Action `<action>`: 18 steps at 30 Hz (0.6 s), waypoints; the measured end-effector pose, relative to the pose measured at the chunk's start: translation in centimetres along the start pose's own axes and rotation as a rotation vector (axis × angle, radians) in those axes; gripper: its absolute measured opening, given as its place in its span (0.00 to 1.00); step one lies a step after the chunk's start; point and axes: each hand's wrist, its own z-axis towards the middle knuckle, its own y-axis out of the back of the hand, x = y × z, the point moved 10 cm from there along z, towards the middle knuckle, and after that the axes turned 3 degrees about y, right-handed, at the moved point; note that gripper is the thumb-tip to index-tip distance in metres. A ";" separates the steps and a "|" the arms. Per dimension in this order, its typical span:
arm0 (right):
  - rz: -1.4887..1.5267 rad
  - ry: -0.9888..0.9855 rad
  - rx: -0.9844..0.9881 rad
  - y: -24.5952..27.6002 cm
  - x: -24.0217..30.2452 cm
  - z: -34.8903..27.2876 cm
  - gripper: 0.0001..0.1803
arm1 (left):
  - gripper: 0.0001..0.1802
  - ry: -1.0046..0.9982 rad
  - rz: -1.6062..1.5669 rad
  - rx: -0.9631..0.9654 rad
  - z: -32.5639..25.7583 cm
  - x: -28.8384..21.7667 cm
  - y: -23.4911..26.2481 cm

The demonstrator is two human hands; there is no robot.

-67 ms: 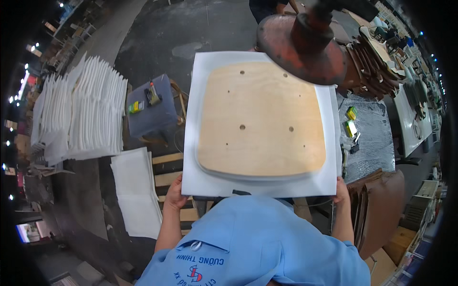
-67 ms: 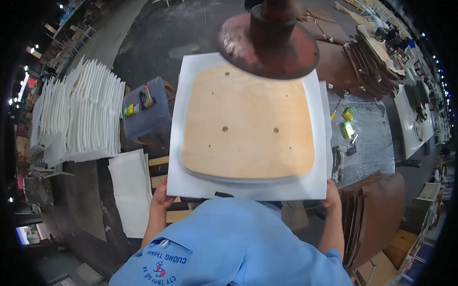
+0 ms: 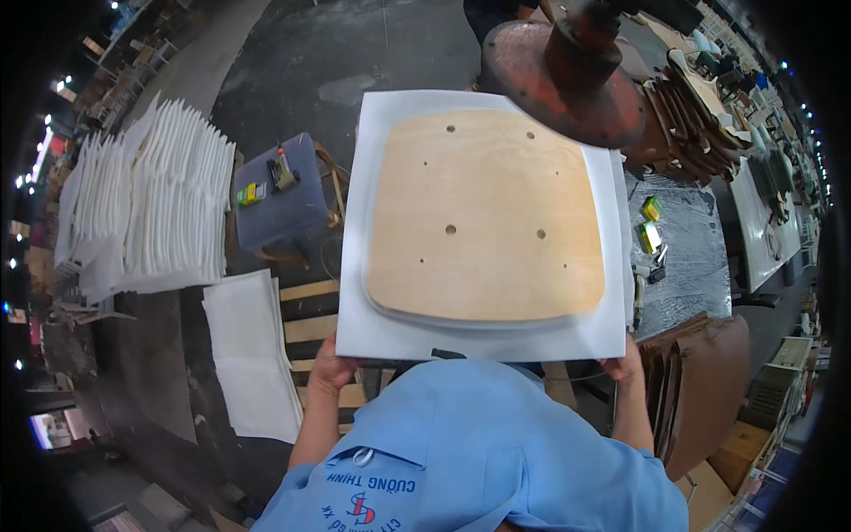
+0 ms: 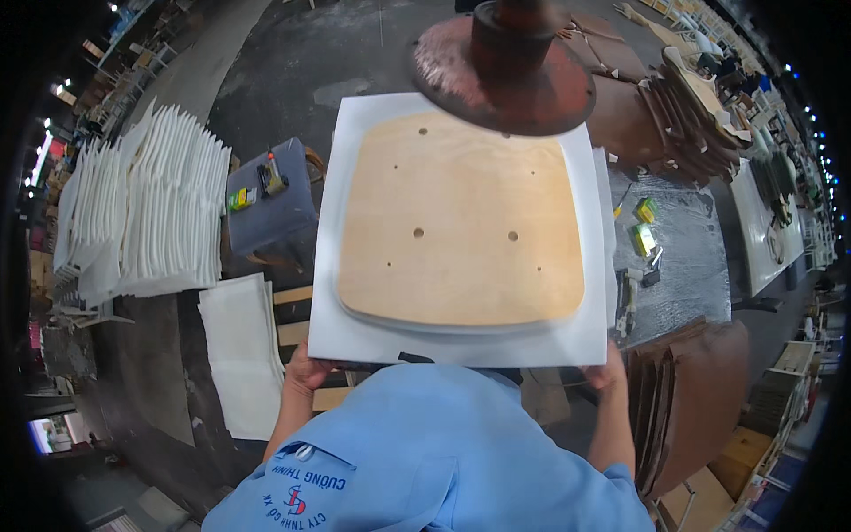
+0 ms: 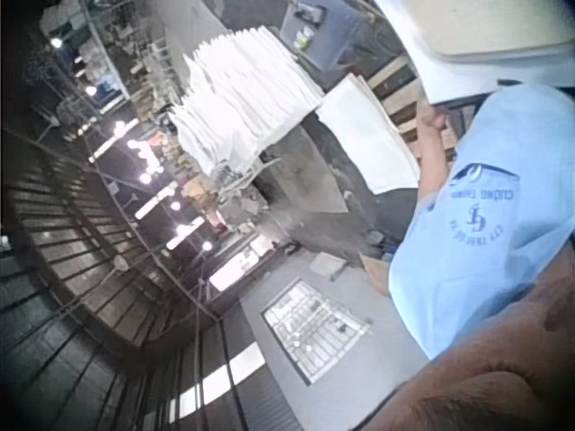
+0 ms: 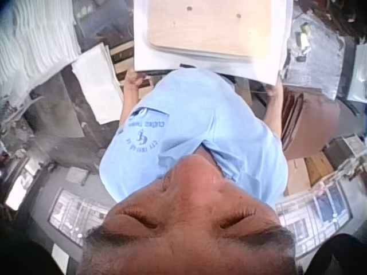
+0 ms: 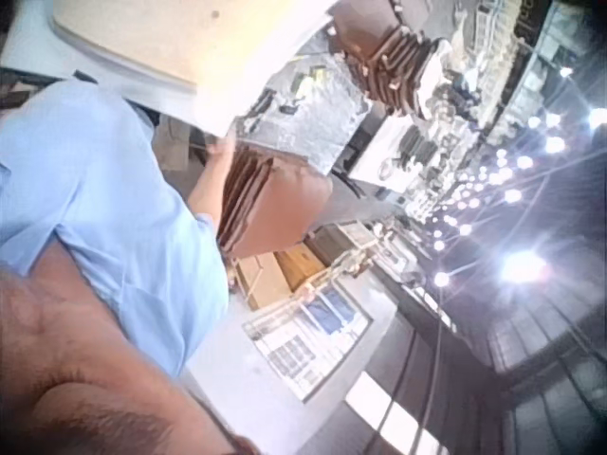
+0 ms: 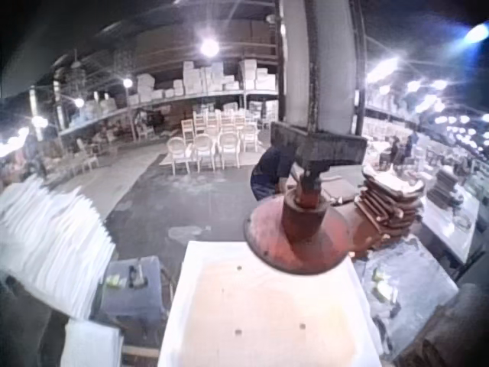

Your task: The person staples brown fabric to a wooden chair seat base using a pneumatic staple gun while a coworker assists. The person then places a white foam pad on the seat, aligns it, and staples it in place. The process is repeated for multiple seats in a factory setting.

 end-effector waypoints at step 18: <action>-0.033 -0.345 0.137 -18.6 -9.3 -5.5 0.19 | 0.36 0.368 0.019 -0.002 1.6 11.2 -10.3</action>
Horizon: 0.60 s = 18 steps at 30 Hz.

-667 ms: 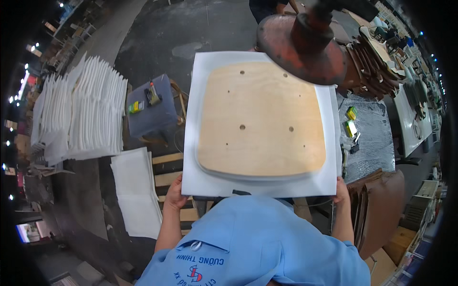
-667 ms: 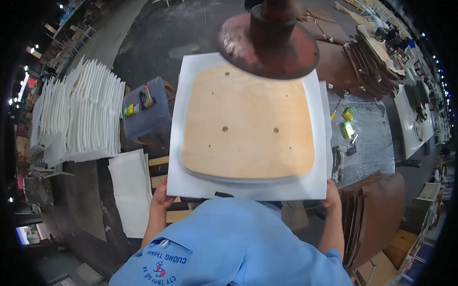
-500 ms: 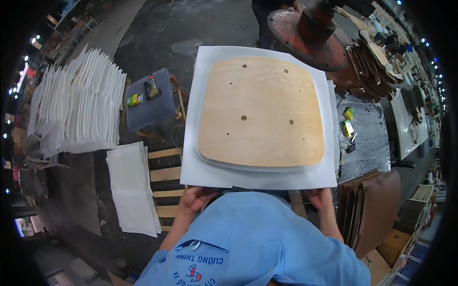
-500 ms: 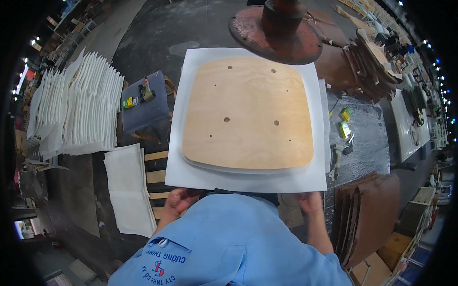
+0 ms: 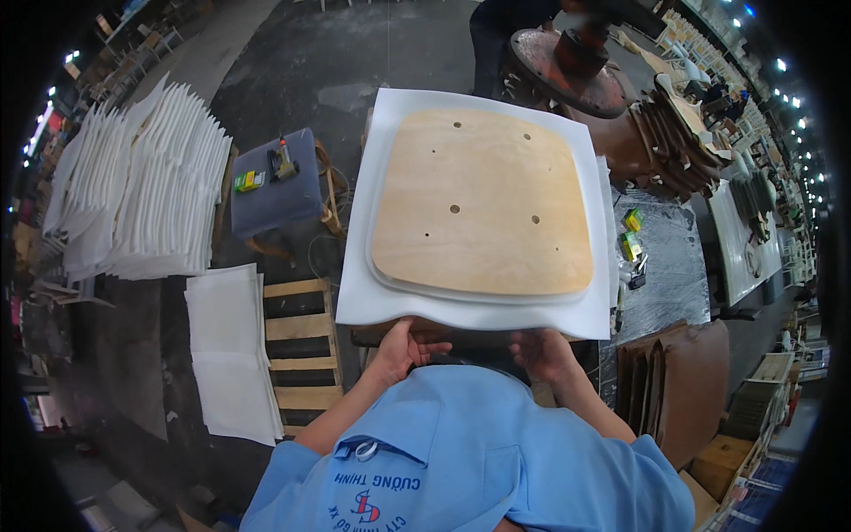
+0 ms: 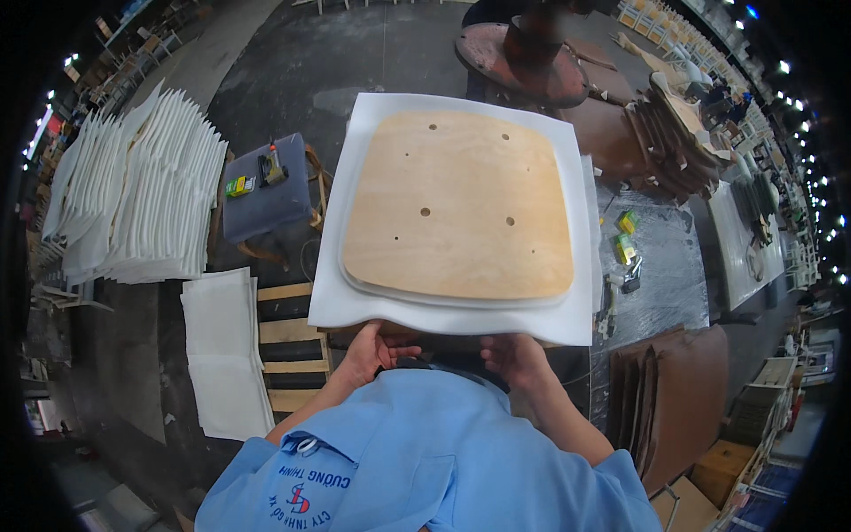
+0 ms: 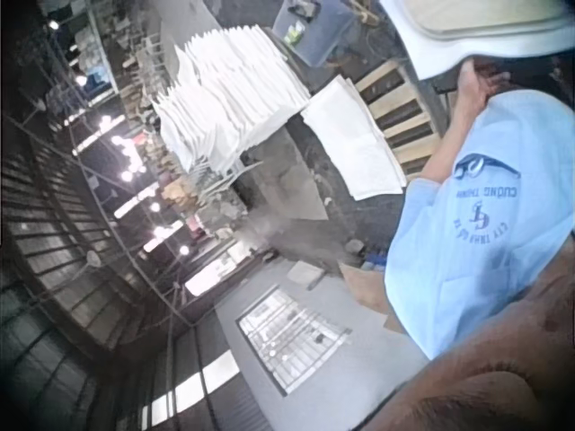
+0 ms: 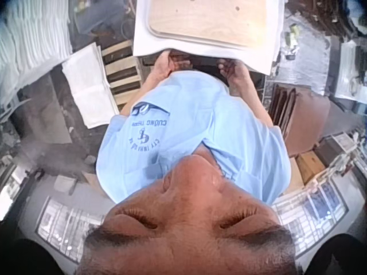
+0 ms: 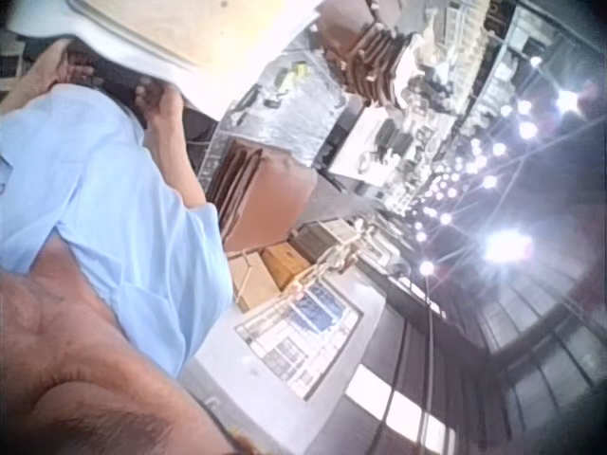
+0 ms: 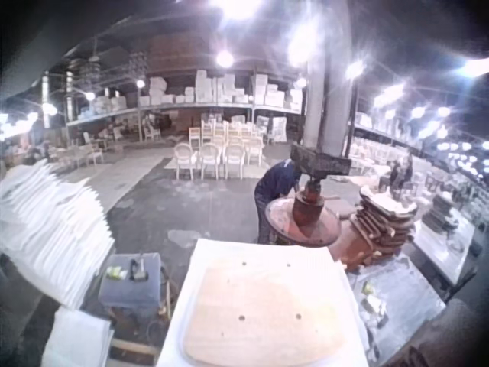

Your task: The person staples brown fabric to a wooden chair seat base using a pneumatic staple gun while a coworker assists. The person then places a white foam pad on the seat, aligns it, and staples it in place. The process is repeated for multiple seats in a factory setting.

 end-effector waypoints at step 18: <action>-2.015 1.408 0.101 -23.9 5.8 -1.9 0.49 | 0.29 -0.287 0.114 -0.259 0.7 -1.8 3.1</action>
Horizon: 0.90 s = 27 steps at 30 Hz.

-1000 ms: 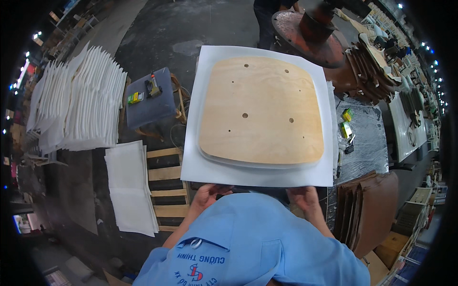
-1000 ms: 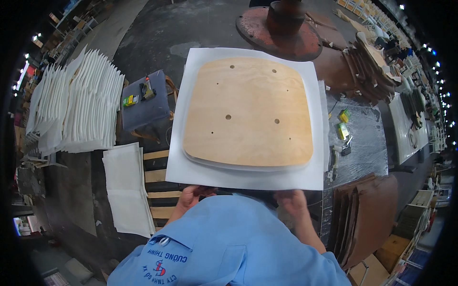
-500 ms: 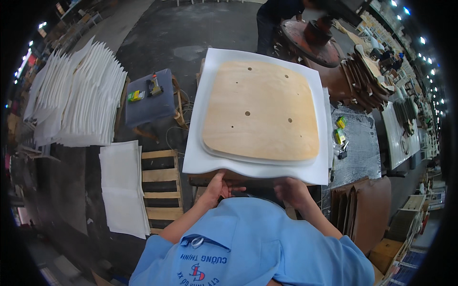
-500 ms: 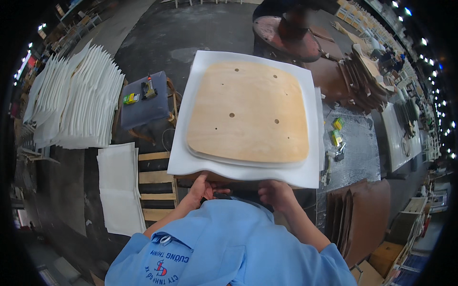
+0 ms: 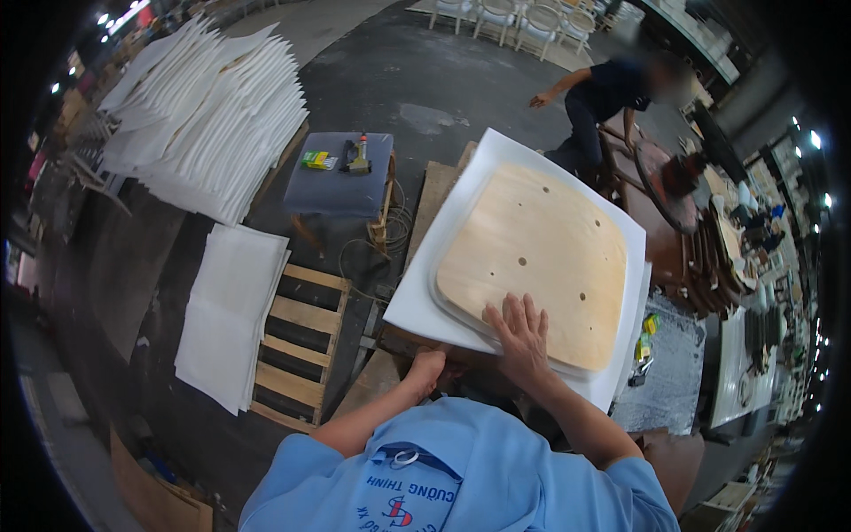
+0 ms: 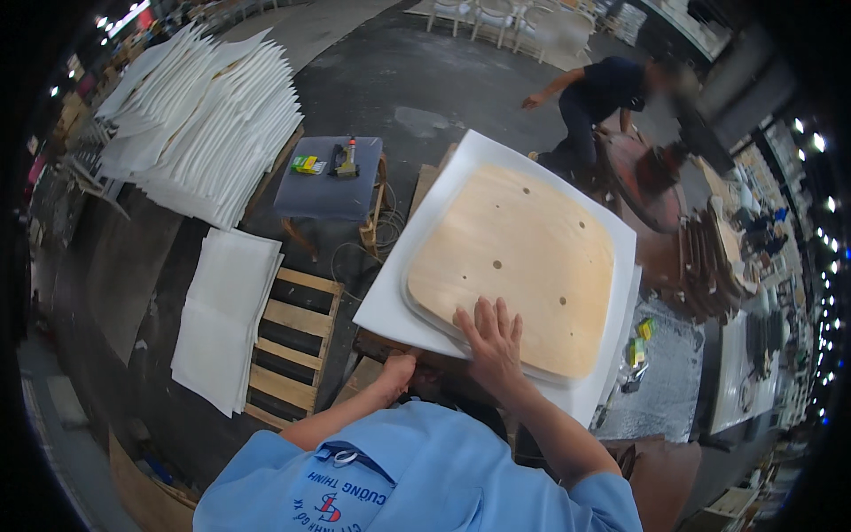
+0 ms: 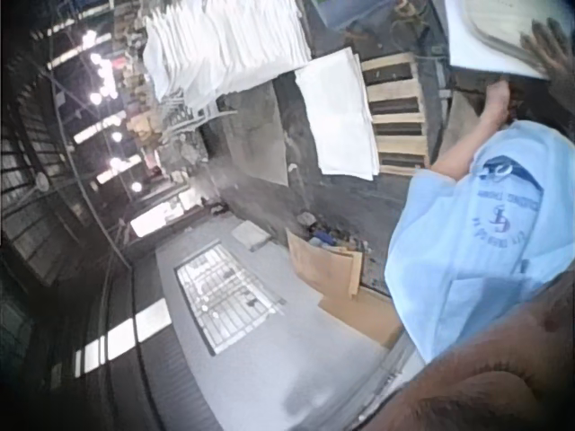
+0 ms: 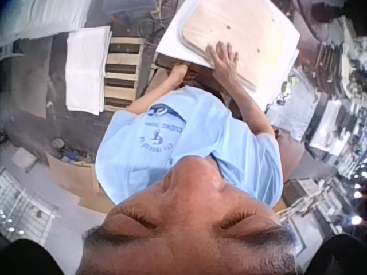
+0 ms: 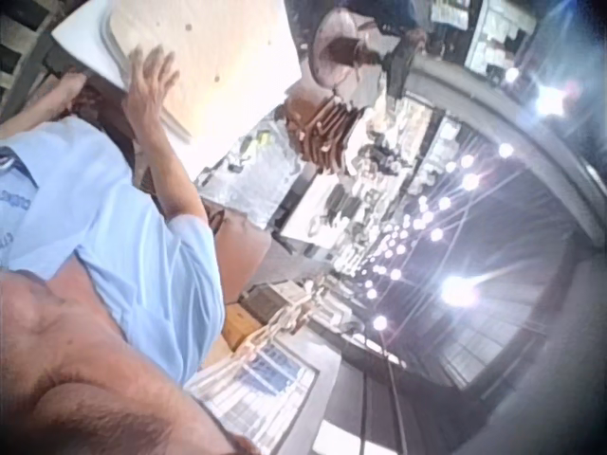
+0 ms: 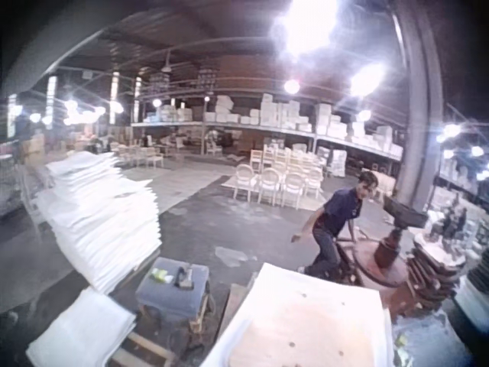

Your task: The person staples brown fabric to a wooden chair seat base using a pneumatic staple gun while a coworker assists. The person then places a white foam pad on the seat, aligns it, and staples it in place. The process is repeated for multiple seats in a factory setting.

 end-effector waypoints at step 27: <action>-0.025 0.160 0.046 0.1 0.7 -0.3 0.36 | 0.23 -0.560 0.184 -0.546 1.4 -5.3 7.9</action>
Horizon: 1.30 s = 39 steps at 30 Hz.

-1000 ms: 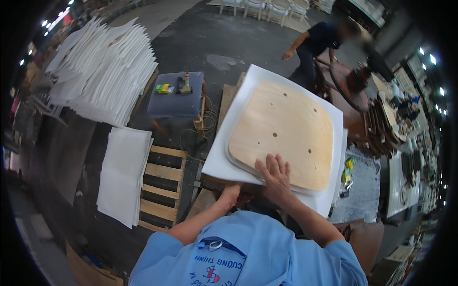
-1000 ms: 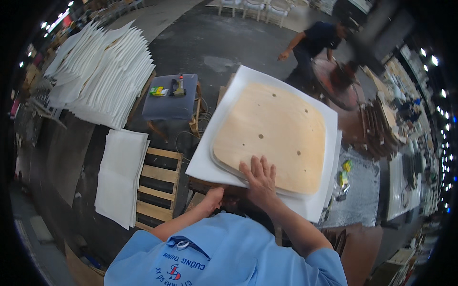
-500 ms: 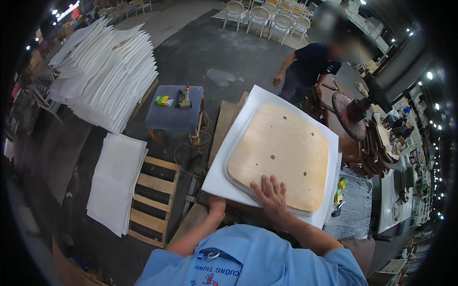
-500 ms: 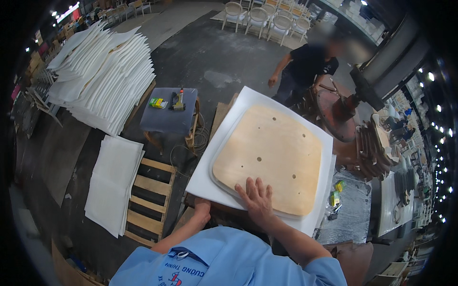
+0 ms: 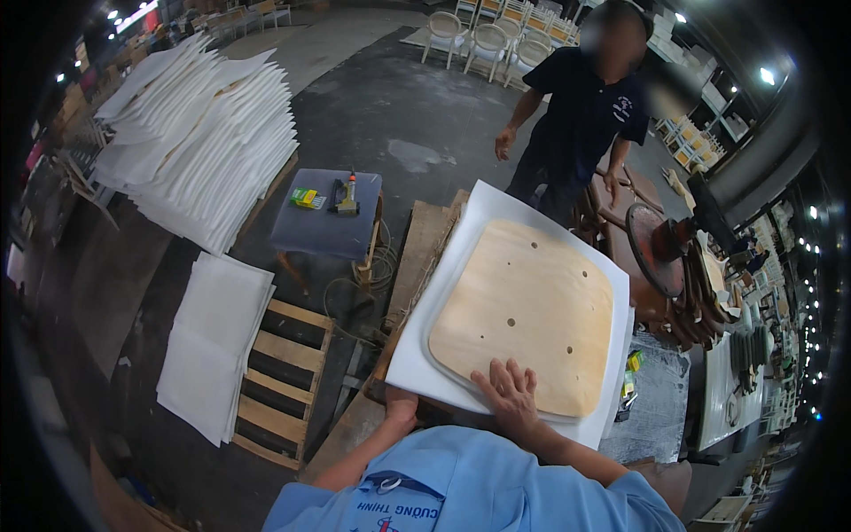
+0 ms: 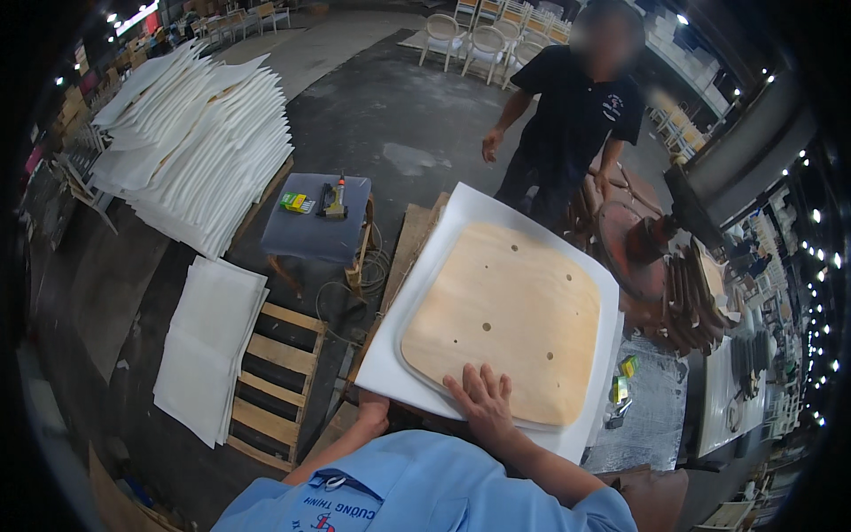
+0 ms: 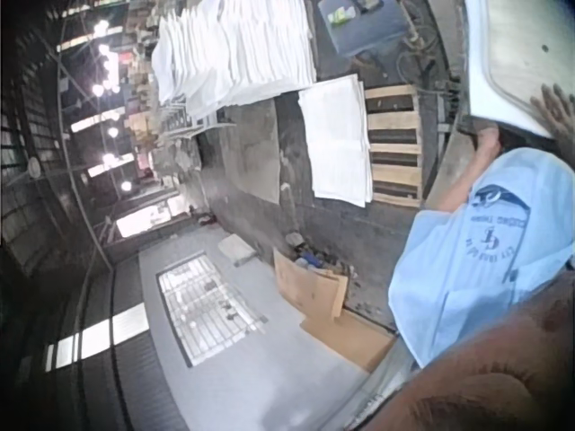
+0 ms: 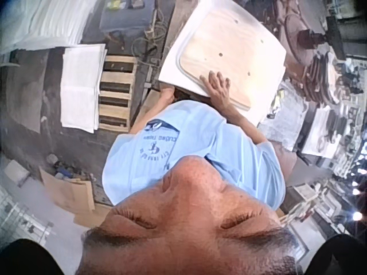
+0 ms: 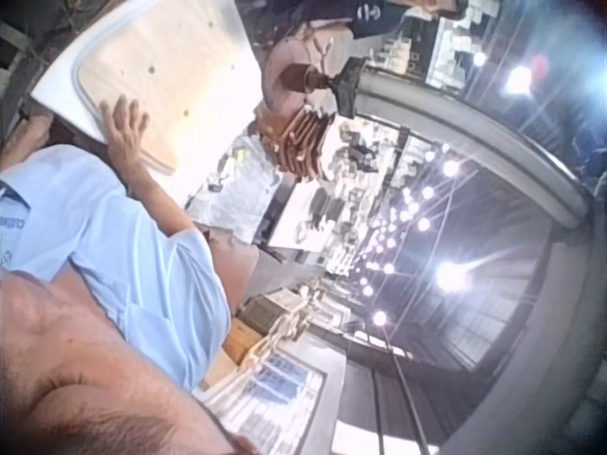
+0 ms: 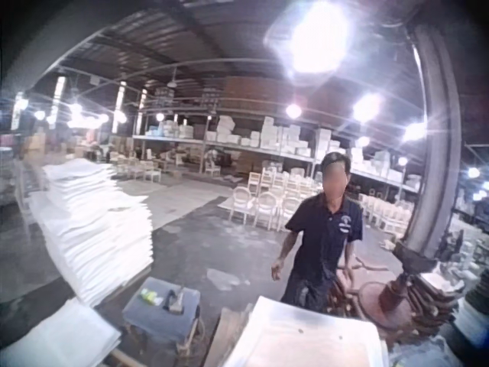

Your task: The person staples brown fabric to a wooden chair seat base using a pneumatic staple gun while a coworker assists. The person then places a white foam pad on the seat, aligns it, and staples it in place. The process is repeated for multiple seats in a factory setting.

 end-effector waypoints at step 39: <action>1.489 -1.263 -0.562 -7.6 -23.3 -33.9 0.22 | 0.21 0.571 -0.385 0.356 -7.5 1.4 -6.2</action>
